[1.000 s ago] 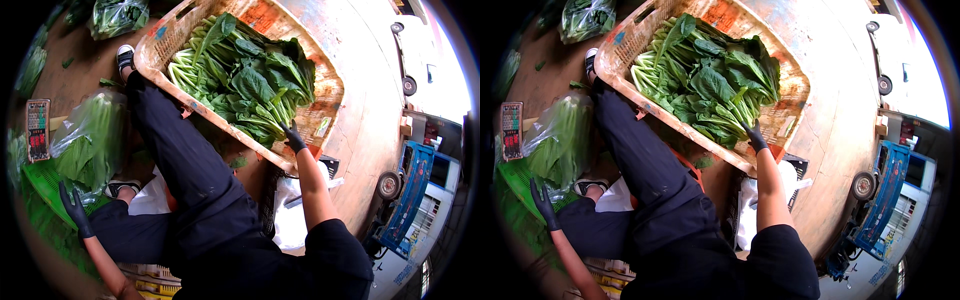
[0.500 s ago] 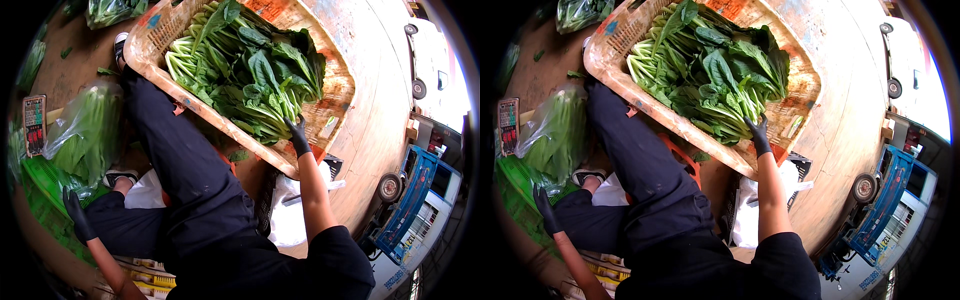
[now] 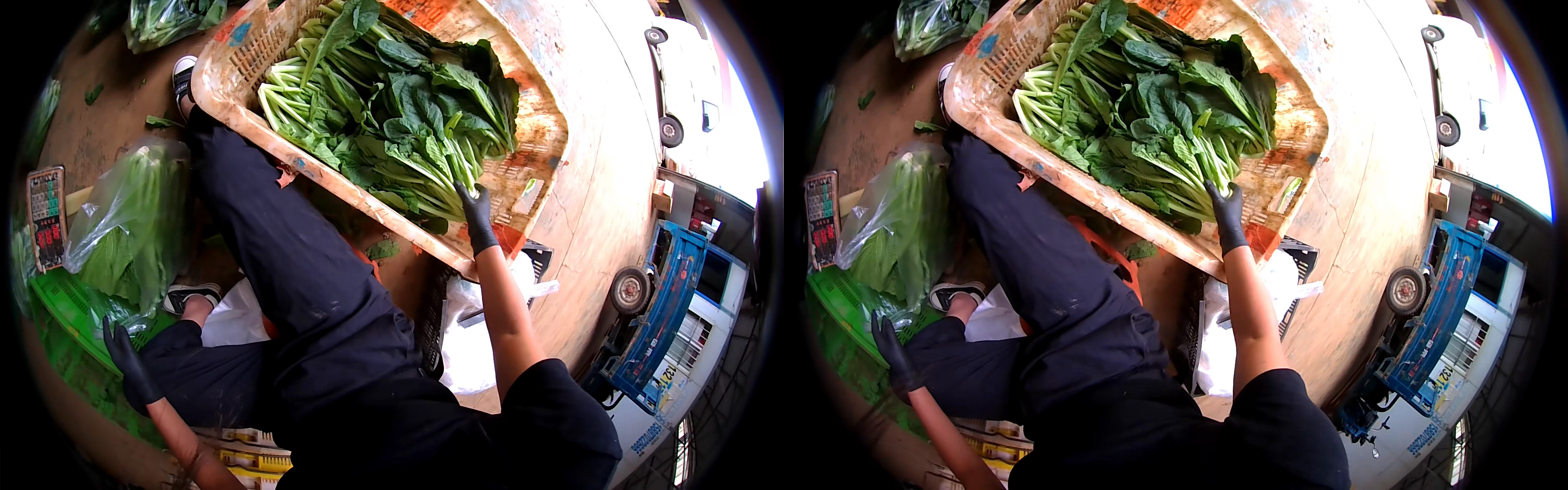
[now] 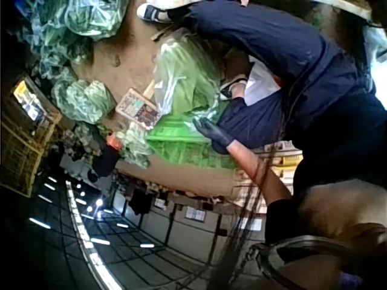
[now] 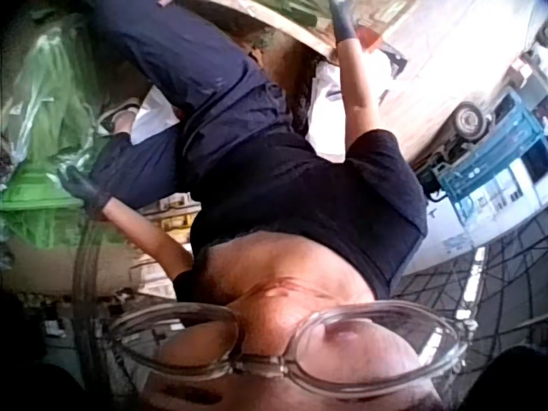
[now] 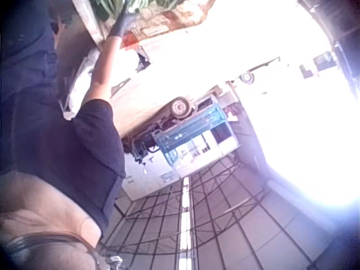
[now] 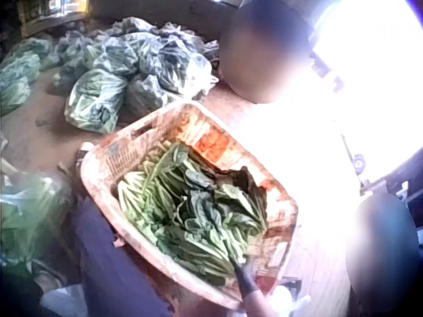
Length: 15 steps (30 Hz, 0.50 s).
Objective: The person, wearing gloves, takes handfuls of leafy green vegetables from a large basket and places them into plastic bags, which are then placed on a digital scale before being set aside on the floor.
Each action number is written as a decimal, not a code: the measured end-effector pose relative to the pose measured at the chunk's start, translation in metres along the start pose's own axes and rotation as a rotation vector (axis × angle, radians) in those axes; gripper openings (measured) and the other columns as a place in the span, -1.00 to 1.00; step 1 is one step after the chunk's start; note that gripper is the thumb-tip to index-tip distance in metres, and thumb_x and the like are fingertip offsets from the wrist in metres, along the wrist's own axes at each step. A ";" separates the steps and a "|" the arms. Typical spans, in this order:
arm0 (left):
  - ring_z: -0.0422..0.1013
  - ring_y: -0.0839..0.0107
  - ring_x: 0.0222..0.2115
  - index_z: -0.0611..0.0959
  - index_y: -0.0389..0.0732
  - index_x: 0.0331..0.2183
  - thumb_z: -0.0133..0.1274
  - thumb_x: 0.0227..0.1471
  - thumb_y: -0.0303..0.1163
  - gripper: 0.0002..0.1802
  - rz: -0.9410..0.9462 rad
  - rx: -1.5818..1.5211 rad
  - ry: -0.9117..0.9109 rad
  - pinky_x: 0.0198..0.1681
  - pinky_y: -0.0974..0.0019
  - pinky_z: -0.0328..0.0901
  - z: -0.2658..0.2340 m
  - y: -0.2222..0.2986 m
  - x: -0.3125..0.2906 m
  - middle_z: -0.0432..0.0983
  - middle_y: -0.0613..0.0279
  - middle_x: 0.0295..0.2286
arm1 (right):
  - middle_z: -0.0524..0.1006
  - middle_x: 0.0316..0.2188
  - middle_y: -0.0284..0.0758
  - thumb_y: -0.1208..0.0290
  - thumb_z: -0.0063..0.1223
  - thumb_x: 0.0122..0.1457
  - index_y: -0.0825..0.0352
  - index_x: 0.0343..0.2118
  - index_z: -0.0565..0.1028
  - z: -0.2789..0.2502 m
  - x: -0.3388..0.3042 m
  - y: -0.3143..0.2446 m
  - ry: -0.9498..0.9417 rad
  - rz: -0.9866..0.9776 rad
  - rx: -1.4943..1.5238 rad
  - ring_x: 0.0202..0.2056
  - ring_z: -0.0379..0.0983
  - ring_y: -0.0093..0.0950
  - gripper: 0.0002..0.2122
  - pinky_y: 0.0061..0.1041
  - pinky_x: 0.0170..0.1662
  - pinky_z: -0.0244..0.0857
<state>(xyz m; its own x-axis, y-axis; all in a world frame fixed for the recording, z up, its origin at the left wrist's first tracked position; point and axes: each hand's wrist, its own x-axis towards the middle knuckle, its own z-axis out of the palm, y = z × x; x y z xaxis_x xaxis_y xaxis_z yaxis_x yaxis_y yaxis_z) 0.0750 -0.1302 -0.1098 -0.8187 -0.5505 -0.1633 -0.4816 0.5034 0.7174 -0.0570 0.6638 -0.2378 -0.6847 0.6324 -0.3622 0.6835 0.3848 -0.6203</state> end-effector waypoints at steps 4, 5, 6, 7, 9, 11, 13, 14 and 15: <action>0.24 0.29 0.00 0.22 -0.32 0.11 -0.14 0.15 -0.47 -0.50 0.013 -0.021 -0.019 0.02 0.32 0.17 0.003 -0.004 0.001 0.17 0.11 0.09 | 0.42 -0.20 -0.07 0.09 0.32 -0.13 0.49 -0.06 0.26 -0.008 0.003 0.004 -0.085 0.113 0.131 -0.20 0.40 -0.37 -0.31 -0.38 -0.19 0.32; 0.24 0.28 0.01 0.21 -0.32 0.12 -0.14 0.14 -0.47 -0.50 0.028 -0.039 -0.018 0.03 0.31 0.17 0.001 -0.007 0.000 0.17 0.11 0.09 | 0.42 -0.21 -0.09 0.10 0.31 -0.12 0.46 -0.04 0.24 -0.006 0.001 0.000 -0.137 0.185 0.215 -0.20 0.40 -0.38 -0.31 -0.34 -0.23 0.34; 0.24 0.27 0.01 0.21 -0.32 0.12 -0.14 0.14 -0.48 -0.49 0.040 -0.054 -0.015 0.03 0.31 0.17 -0.001 -0.010 -0.002 0.16 0.10 0.09 | 0.41 -0.22 -0.10 0.12 0.30 -0.11 0.44 -0.02 0.22 -0.005 -0.003 -0.009 -0.194 0.259 0.296 -0.20 0.40 -0.39 -0.31 -0.31 -0.26 0.36; 0.23 0.26 0.02 0.21 -0.32 0.12 -0.14 0.14 -0.49 -0.49 0.050 -0.069 -0.010 0.03 0.30 0.17 -0.003 -0.012 -0.004 0.16 0.10 0.09 | 0.41 -0.21 -0.17 0.16 0.27 -0.07 0.32 0.03 0.17 -0.004 -0.007 -0.018 -0.246 0.315 0.385 -0.18 0.40 -0.39 -0.34 -0.23 -0.33 0.40; 0.24 0.26 0.02 0.20 -0.31 0.12 -0.14 0.14 -0.51 -0.49 0.075 -0.011 -0.014 0.03 0.30 0.17 0.009 0.002 -0.007 0.16 0.10 0.10 | 0.41 -0.19 -0.20 0.19 0.25 -0.05 0.27 0.03 0.17 -0.015 -0.011 -0.024 -0.414 0.338 0.483 -0.18 0.41 -0.36 -0.36 -0.23 -0.30 0.42; 0.25 0.27 0.01 0.22 -0.29 0.12 -0.14 0.14 -0.53 -0.50 0.087 0.056 -0.001 0.03 0.28 0.18 0.022 0.020 -0.008 0.18 0.10 0.09 | 0.40 -0.15 -0.27 0.23 0.22 -0.02 0.19 0.02 0.19 -0.016 -0.010 -0.023 -0.460 0.411 0.513 -0.18 0.42 -0.33 -0.43 -0.23 -0.29 0.43; 0.25 0.29 0.01 0.25 -0.29 0.11 -0.13 0.13 -0.54 -0.51 0.104 0.067 0.016 0.03 0.29 0.19 0.020 0.018 -0.008 0.20 0.10 0.08 | 0.40 -0.14 -0.27 0.25 0.21 0.00 0.19 0.02 0.19 -0.010 -0.012 -0.017 -0.475 0.426 0.588 -0.19 0.43 -0.33 -0.45 -0.23 -0.28 0.43; 0.26 0.29 0.01 0.26 -0.29 0.10 -0.13 0.13 -0.54 -0.52 0.110 0.074 0.027 0.03 0.29 0.19 0.019 0.017 -0.009 0.21 0.10 0.08 | 0.39 -0.13 -0.27 0.26 0.20 0.01 0.19 0.02 0.19 -0.006 -0.011 -0.014 -0.486 0.434 0.623 -0.20 0.43 -0.33 -0.46 -0.23 -0.27 0.44; 0.25 0.31 0.01 0.28 -0.31 0.09 -0.12 0.12 -0.55 -0.53 0.143 0.046 0.014 0.03 0.30 0.20 0.020 0.015 -0.008 0.23 0.11 0.07 | 0.39 -0.13 -0.24 0.28 0.20 0.01 0.21 0.02 0.17 -0.003 -0.009 -0.012 -0.479 0.381 0.637 -0.19 0.43 -0.33 -0.46 -0.23 -0.26 0.44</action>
<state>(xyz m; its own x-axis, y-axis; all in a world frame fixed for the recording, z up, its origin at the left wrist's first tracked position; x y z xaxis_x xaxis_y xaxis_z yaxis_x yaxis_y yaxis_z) 0.0679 -0.1051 -0.1108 -0.8757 -0.4801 -0.0515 -0.3741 0.6072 0.7010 -0.0581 0.6558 -0.2250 -0.5691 0.2365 -0.7875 0.7139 -0.3332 -0.6159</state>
